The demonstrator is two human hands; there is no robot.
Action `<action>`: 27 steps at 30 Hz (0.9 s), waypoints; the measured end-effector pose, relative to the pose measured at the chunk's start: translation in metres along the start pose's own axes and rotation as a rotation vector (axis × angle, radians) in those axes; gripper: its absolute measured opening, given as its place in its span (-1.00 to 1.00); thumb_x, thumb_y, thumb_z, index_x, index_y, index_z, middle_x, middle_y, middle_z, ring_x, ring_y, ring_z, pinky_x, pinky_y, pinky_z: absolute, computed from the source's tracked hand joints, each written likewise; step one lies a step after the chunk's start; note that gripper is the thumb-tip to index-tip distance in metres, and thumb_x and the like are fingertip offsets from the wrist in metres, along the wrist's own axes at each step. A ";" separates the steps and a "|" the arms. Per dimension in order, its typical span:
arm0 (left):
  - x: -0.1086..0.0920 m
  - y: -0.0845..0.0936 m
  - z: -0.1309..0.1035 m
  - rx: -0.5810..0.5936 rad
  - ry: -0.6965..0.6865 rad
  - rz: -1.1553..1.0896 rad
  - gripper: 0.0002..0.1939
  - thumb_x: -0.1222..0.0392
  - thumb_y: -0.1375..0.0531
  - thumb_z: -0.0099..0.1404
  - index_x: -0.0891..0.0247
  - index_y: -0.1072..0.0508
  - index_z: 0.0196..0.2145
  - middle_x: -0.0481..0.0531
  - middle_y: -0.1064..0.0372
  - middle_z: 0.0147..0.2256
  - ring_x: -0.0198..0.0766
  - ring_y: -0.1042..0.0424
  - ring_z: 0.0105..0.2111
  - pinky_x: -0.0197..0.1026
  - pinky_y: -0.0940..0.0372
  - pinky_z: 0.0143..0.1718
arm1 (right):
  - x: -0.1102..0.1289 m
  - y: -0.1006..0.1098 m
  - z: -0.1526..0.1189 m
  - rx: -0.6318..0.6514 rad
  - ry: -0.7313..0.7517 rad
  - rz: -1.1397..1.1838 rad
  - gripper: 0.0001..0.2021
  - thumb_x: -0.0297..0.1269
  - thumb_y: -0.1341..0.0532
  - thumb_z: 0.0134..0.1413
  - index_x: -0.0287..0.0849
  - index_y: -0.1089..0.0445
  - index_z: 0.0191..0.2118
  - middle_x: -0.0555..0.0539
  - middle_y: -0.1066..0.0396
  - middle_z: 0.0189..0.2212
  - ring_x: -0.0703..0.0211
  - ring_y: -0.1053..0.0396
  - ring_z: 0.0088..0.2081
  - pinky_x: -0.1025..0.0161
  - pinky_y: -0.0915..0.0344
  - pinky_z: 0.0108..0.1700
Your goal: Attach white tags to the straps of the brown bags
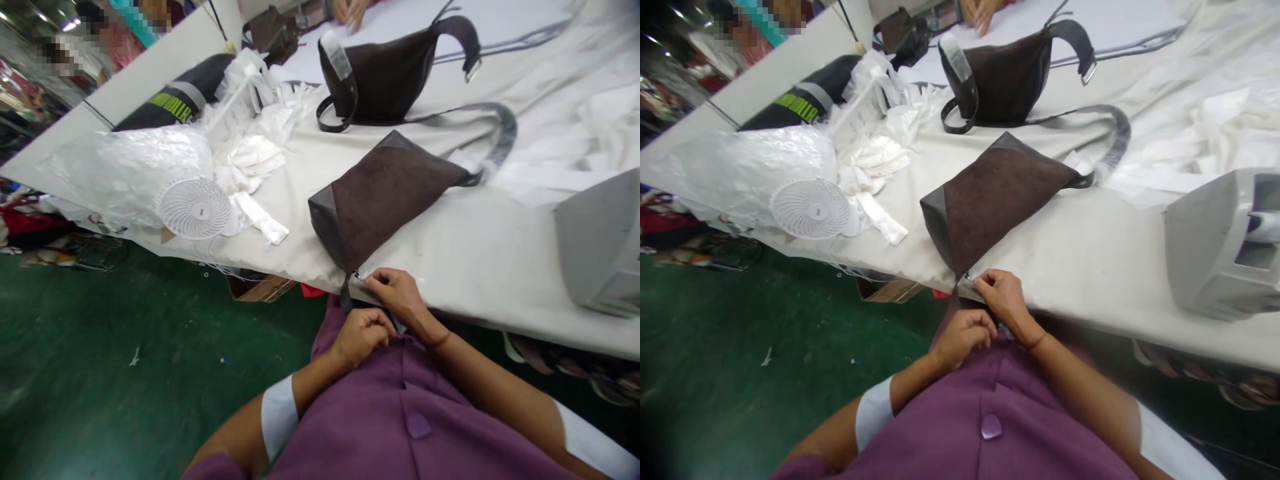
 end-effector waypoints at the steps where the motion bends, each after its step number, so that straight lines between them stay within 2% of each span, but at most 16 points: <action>1: 0.020 0.008 -0.004 -0.060 0.064 -0.013 -0.87 0.38 -0.07 -0.02 0.34 -0.39 -0.48 -0.06 -0.29 -0.61 -0.43 -0.18 -0.67 -0.35 -0.07 -0.60 | 0.000 0.000 0.000 0.027 -0.057 0.055 -0.76 -0.16 -0.18 -0.11 -0.19 -0.34 -0.63 0.10 -0.19 -0.75 0.35 -0.08 -0.64 0.36 -0.02 -0.61; 3: 0.041 0.019 -0.005 -0.180 0.074 -0.101 -0.67 0.39 -0.04 -0.01 0.34 -0.42 -0.25 0.03 -0.43 -0.38 -0.43 -0.28 -0.64 -0.33 -0.14 -0.57 | 0.004 -0.003 -0.001 0.057 -0.179 0.231 -0.77 -0.19 -0.23 -0.14 -0.19 -0.28 -0.64 0.12 -0.13 -0.78 0.37 -0.03 -0.69 0.36 0.05 -0.64; 5: 0.039 0.027 -0.003 -0.307 -0.030 -0.226 -0.49 0.36 -0.05 0.05 0.24 -0.31 0.02 0.11 -0.41 -0.11 -0.39 -0.41 -0.52 -0.29 -0.26 -0.45 | 0.012 -0.007 -0.003 0.082 -0.274 0.432 -0.76 -0.20 -0.27 -0.17 -0.19 -0.24 -0.64 0.13 -0.10 -0.78 0.40 0.01 -0.71 0.37 0.10 -0.66; 6: 0.033 0.029 0.000 -0.362 -0.093 -0.285 -0.44 0.34 -0.07 0.08 0.19 -0.26 0.09 0.12 -0.39 -0.05 -0.34 -0.45 -0.44 -0.26 -0.30 -0.37 | 0.017 -0.009 -0.004 0.092 -0.317 0.537 -0.75 -0.21 -0.29 -0.19 -0.19 -0.23 -0.62 0.13 -0.11 -0.77 0.42 0.02 -0.71 0.37 0.11 -0.66; 7: 0.026 0.032 0.003 -0.406 -0.152 -0.345 -0.43 0.31 -0.10 0.10 0.18 -0.25 0.11 0.12 -0.40 -0.05 -0.30 -0.47 -0.37 -0.23 -0.32 -0.29 | 0.022 -0.012 -0.007 0.104 -0.357 0.643 -0.75 -0.22 -0.32 -0.21 -0.19 -0.23 -0.60 0.13 -0.12 -0.74 0.43 0.02 -0.70 0.38 0.12 -0.67; 9: 0.013 0.034 0.012 -0.450 -0.227 -0.486 -0.57 0.26 -0.14 0.12 0.24 -0.36 0.00 0.10 -0.46 -0.19 -0.25 -0.47 -0.29 -0.21 -0.32 -0.20 | 0.029 -0.016 -0.012 0.136 -0.424 0.829 -0.74 -0.24 -0.36 -0.27 -0.21 -0.26 -0.55 0.12 -0.15 -0.69 0.46 0.01 -0.69 0.42 0.12 -0.67; 11: 0.005 0.035 0.027 -0.399 -0.237 -0.616 -0.71 0.22 -0.17 0.11 0.29 -0.45 -0.18 0.08 -0.47 -0.28 -0.24 -0.46 -0.27 -0.23 -0.31 -0.17 | 0.033 -0.020 -0.017 0.172 -0.475 0.947 -0.72 -0.25 -0.39 -0.29 -0.23 -0.28 -0.51 0.12 -0.17 -0.65 0.49 0.01 -0.67 0.45 0.12 -0.67; 13: 0.001 0.033 0.045 -0.297 -0.198 -0.682 -0.78 0.19 -0.19 0.08 0.30 -0.48 -0.29 0.09 -0.47 -0.28 -0.25 -0.45 -0.23 -0.24 -0.31 -0.15 | 0.032 -0.022 -0.021 0.203 -0.513 1.015 -0.73 -0.27 -0.39 -0.29 -0.25 -0.29 -0.49 0.10 -0.20 -0.61 0.51 0.00 -0.67 0.47 0.13 -0.67; 16: -0.002 0.027 0.068 -0.070 -0.102 -0.760 -0.76 0.16 -0.21 0.05 0.23 -0.48 -0.28 0.09 -0.46 -0.17 -0.19 -0.44 -0.13 -0.17 -0.32 -0.10 | 0.027 -0.023 -0.024 0.224 -0.591 1.135 -0.78 -0.34 -0.37 -0.26 -0.25 -0.30 -0.49 0.11 -0.19 -0.62 0.53 0.03 -0.67 0.50 0.13 -0.69; 19: -0.004 0.020 0.078 0.126 -0.049 -0.844 -0.67 0.17 -0.24 -0.01 0.15 -0.46 -0.21 0.05 -0.42 -0.07 -0.15 -0.43 -0.10 -0.10 -0.34 -0.09 | 0.022 -0.025 -0.025 0.251 -0.710 1.260 -0.83 -0.42 -0.33 -0.20 -0.23 -0.30 -0.47 0.13 -0.16 -0.64 0.53 0.07 -0.69 0.51 0.10 -0.71; 21: -0.004 0.017 0.080 0.166 -0.050 -0.865 -0.61 0.21 -0.27 -0.04 0.10 -0.43 -0.17 0.02 -0.39 -0.03 -0.17 -0.44 -0.12 -0.13 -0.35 -0.13 | 0.020 -0.025 -0.026 0.276 -0.753 1.306 -0.86 -0.44 -0.30 -0.14 -0.22 -0.30 -0.44 0.12 -0.18 -0.62 0.52 0.06 -0.69 0.51 0.09 -0.71; 24: -0.003 0.016 0.081 0.143 -0.067 -0.871 -0.54 0.25 -0.32 -0.10 0.07 -0.40 -0.17 0.00 -0.36 0.01 -0.20 -0.44 -0.12 -0.18 -0.36 -0.18 | 0.017 -0.024 -0.025 0.300 -0.748 1.313 -0.88 -0.45 -0.27 -0.06 -0.21 -0.29 -0.41 0.11 -0.18 -0.61 0.51 0.06 -0.69 0.51 0.08 -0.72; 27: -0.001 0.016 0.080 0.115 -0.037 -0.884 -0.58 0.19 -0.32 -0.10 0.07 -0.39 -0.21 0.01 -0.36 0.01 -0.18 -0.43 -0.11 -0.15 -0.35 -0.15 | 0.017 -0.022 -0.024 0.330 -0.728 1.293 -0.88 -0.45 -0.27 -0.03 -0.20 -0.28 -0.40 0.11 -0.17 -0.59 0.52 0.05 -0.69 0.53 0.07 -0.71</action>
Point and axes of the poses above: each hand's wrist, its own z-axis towards the middle knuckle, its own y-axis out of the back of the hand, x = y × z, the point moved 2 cm from there along z, towards the middle knuckle
